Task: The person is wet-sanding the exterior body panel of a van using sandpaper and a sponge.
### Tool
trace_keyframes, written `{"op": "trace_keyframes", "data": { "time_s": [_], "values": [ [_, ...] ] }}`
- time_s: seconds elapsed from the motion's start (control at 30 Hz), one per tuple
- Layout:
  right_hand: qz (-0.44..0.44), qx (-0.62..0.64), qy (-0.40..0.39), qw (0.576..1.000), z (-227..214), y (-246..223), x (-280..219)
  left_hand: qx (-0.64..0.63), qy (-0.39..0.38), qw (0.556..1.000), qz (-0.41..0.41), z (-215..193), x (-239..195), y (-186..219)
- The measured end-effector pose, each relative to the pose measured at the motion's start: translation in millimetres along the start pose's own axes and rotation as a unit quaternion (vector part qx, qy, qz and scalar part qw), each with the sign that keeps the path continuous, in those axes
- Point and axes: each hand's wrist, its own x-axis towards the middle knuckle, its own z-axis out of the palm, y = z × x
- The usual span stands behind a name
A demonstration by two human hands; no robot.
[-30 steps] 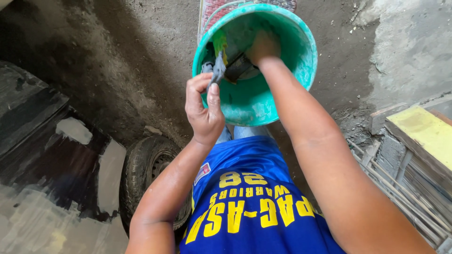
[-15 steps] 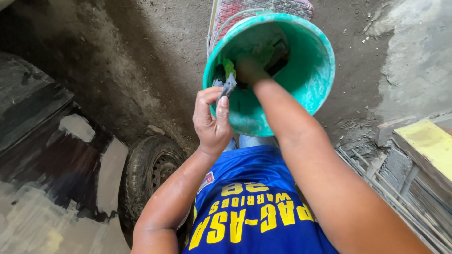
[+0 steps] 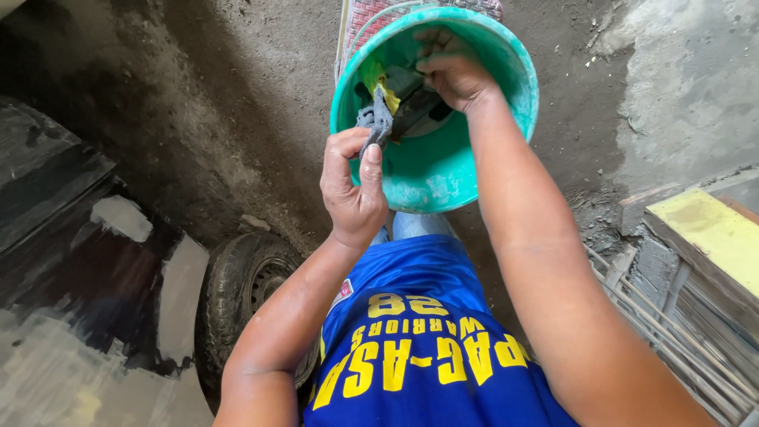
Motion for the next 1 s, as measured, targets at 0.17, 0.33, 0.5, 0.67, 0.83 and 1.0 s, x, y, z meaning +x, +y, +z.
{"op": "trace_keyframes", "data": {
  "time_s": [0.17, 0.33, 0.5, 0.67, 0.83, 1.0],
  "values": [
    [-0.144, -0.471, 0.211, 0.844, -64, 122, 54, 0.003, -0.002, 1.0, -0.009, -1, 1, -8],
    [-0.11, -0.569, 0.292, 0.761, -28, 109, 57, 0.026, -0.013, 0.999, -0.037, 2, 0, -12],
    [-0.186, -0.634, 0.229, 0.715, 16, 100, 60, 0.033, -0.016, 0.998, -0.042, 10, 1, -15],
    [-0.276, -0.687, 0.135, 0.658, 14, 105, 54, 0.05, -0.042, 0.997, -0.042, 18, 6, -20],
    [-0.193, -0.303, 0.22, 0.907, -28, 112, 75, 0.004, -0.051, 0.991, -0.12, 27, 9, -18],
    [-0.047, 0.053, 0.213, 0.975, -23, 65, 23, 0.05, -0.059, 0.988, -0.131, 57, 21, -31]
  ]
}}
